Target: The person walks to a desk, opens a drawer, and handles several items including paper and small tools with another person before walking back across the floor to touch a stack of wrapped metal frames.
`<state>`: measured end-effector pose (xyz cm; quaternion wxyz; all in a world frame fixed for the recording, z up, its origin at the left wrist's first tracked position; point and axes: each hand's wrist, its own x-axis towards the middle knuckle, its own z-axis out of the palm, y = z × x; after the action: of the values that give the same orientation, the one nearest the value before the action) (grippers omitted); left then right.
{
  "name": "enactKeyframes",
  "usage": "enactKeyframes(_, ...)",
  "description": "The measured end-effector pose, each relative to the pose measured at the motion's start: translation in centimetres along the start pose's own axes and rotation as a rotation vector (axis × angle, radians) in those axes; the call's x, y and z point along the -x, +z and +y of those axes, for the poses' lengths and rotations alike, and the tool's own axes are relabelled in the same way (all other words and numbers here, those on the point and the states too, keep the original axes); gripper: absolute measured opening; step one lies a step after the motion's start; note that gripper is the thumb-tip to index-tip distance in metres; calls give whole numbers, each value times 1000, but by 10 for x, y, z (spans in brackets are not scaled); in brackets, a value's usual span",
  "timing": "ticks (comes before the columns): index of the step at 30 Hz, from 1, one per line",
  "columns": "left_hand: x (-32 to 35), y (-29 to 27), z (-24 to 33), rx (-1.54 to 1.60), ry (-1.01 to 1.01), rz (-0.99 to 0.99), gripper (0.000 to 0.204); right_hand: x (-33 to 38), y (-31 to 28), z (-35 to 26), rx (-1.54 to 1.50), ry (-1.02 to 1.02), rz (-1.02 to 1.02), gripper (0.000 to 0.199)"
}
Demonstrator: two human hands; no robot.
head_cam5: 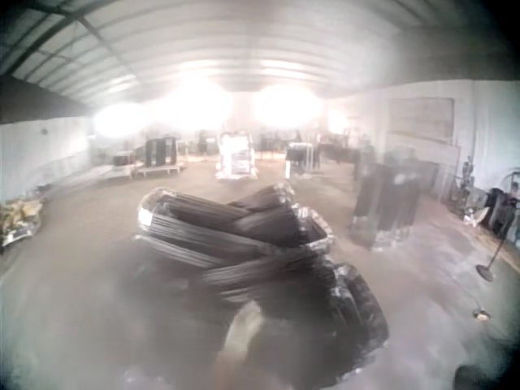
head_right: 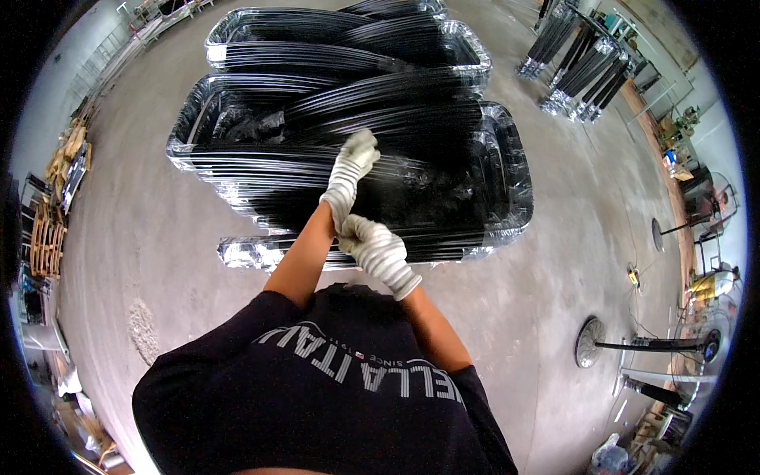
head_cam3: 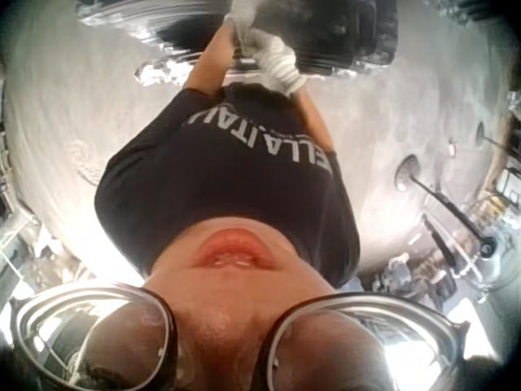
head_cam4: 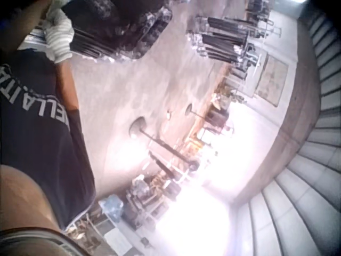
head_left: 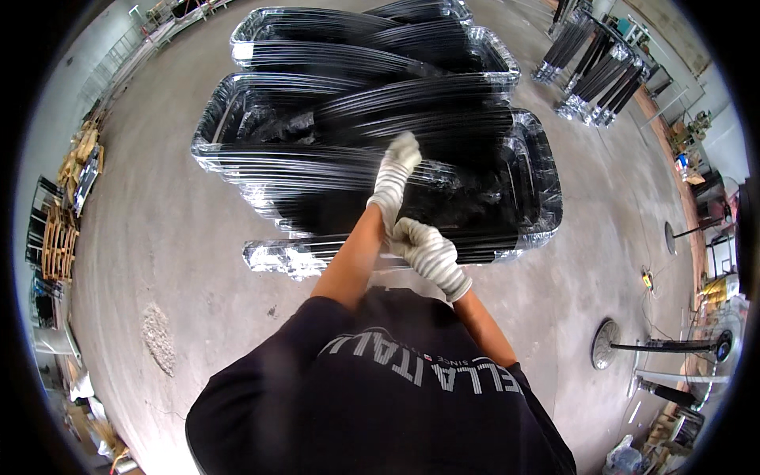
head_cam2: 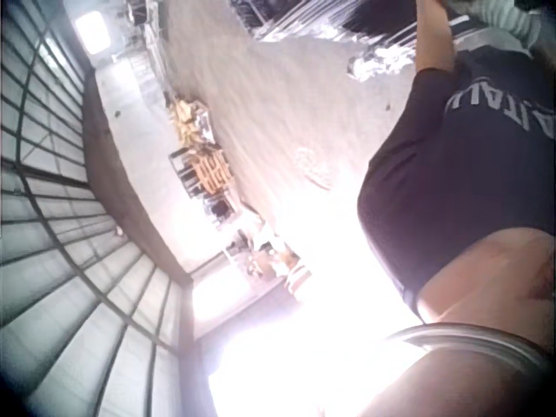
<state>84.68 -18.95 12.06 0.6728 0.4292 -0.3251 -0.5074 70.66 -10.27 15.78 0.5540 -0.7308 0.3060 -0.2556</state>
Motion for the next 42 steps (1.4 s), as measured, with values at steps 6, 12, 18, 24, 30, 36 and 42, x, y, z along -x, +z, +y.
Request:
enactKeyframes(6,23,19,-16,-1311,299,-260,27,2,-30,-15,369,56,403,25)
enactKeyframes(12,41,17,-42,-717,-122,-196,19,-2,-19,2,495,140,248,34)
enactKeyframes(18,36,29,-53,-1567,88,-448,36,-2,-11,15,683,186,355,16)
enactKeyframes(24,43,32,-51,-1519,238,-440,37,-14,-17,23,587,253,274,22)
enactKeyframes(30,53,83,-7,-879,567,-637,32,7,-28,-7,261,169,133,30)
enactKeyframes(36,26,26,-51,-801,73,-730,30,-1,-48,14,156,244,-7,35)
enactKeyframes(42,45,-5,-43,-1103,-150,-465,52,10,-87,38,626,300,496,35)
